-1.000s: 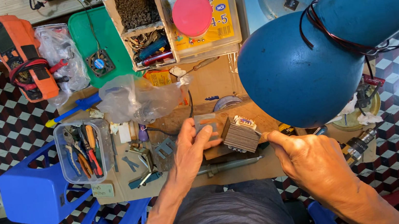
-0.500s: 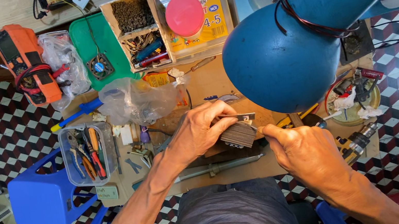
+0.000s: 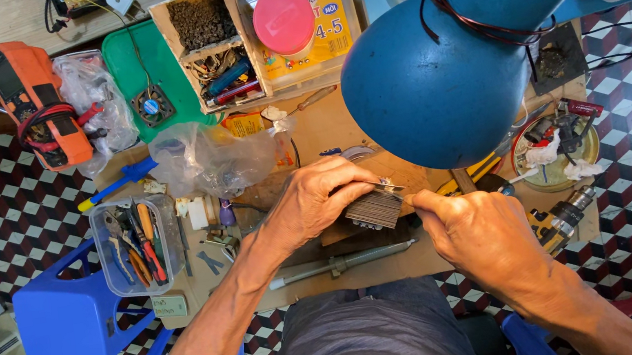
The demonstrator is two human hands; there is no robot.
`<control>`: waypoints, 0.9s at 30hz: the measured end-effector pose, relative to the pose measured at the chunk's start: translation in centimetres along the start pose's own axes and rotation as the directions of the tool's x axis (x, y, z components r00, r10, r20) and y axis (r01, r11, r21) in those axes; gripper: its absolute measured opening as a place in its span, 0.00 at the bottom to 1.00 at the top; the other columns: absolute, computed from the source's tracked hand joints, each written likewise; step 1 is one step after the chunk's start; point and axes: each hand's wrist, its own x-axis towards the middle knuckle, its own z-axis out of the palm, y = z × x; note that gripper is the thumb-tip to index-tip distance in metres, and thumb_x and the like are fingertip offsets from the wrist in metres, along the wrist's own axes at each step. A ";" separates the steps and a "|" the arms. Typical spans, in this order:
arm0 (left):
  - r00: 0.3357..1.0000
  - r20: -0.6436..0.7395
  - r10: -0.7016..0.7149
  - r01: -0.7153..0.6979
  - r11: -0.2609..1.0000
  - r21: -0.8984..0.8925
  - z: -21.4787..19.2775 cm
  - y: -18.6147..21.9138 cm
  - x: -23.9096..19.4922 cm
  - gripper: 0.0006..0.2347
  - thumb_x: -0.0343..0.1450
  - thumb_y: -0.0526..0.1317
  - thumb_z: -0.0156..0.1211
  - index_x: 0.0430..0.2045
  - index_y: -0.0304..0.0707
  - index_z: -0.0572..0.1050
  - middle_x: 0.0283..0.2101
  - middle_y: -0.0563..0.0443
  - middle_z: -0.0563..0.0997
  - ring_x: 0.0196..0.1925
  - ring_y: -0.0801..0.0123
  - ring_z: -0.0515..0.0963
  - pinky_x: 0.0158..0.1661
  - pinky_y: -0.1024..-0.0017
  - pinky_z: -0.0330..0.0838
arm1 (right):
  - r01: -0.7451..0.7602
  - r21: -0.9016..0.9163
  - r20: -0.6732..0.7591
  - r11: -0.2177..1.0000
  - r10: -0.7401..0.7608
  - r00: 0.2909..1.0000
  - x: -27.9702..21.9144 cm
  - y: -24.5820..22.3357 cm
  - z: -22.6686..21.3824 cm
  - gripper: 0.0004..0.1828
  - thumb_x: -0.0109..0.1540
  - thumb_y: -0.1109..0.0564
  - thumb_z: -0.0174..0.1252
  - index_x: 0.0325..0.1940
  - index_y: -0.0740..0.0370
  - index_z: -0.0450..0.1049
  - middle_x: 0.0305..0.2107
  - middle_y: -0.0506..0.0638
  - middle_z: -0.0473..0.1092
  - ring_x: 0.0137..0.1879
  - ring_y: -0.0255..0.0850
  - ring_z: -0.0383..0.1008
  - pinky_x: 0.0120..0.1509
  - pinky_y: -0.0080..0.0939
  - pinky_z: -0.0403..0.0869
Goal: The person uses a small screwdriver to adjust components on a metal heatsink, then uses a hammer to tap the same component repeatedly. The person rotates the object to access different sides while working at a cluttered workbench.
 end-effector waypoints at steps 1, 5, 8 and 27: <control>1.000 0.003 -0.020 0.020 1.000 -0.024 0.1 -0.1 -0.1 0.06 0.72 0.37 0.63 0.39 0.36 0.82 0.38 0.49 0.83 0.41 0.63 0.83 0.43 0.68 0.78 | -0.011 -0.006 0.005 1.000 0.011 1.000 0.0 0.0 0.0 0.09 0.61 0.53 0.59 0.42 0.53 0.81 0.18 0.60 0.75 0.26 0.57 0.78 0.31 0.56 0.74; 1.000 -0.005 -0.030 0.029 0.996 -0.081 0.1 -0.3 -0.3 0.07 0.73 0.37 0.62 0.40 0.34 0.81 0.40 0.49 0.82 0.43 0.64 0.83 0.45 0.69 0.78 | -0.026 -0.012 0.010 1.000 0.026 1.000 0.0 -0.2 -0.1 0.08 0.61 0.53 0.58 0.41 0.52 0.82 0.18 0.60 0.75 0.26 0.57 0.78 0.31 0.56 0.74; 0.999 -0.007 0.040 -0.041 0.997 -0.068 -0.1 -0.4 0.0 0.06 0.73 0.36 0.62 0.41 0.34 0.81 0.40 0.49 0.82 0.43 0.64 0.83 0.45 0.69 0.77 | -0.026 -0.006 0.000 1.000 0.026 1.000 0.0 -0.3 -0.2 0.08 0.61 0.53 0.58 0.40 0.52 0.81 0.18 0.61 0.75 0.26 0.57 0.78 0.31 0.56 0.74; 0.998 0.053 0.016 -0.011 0.996 -0.093 -0.3 -0.3 -0.1 0.07 0.73 0.36 0.62 0.43 0.40 0.82 0.38 0.51 0.82 0.42 0.67 0.82 0.44 0.70 0.77 | -0.306 0.181 0.234 0.935 0.261 0.937 1.2 1.1 -1.1 0.14 0.62 0.47 0.62 0.48 0.52 0.83 0.21 0.56 0.78 0.25 0.46 0.81 0.34 0.47 0.76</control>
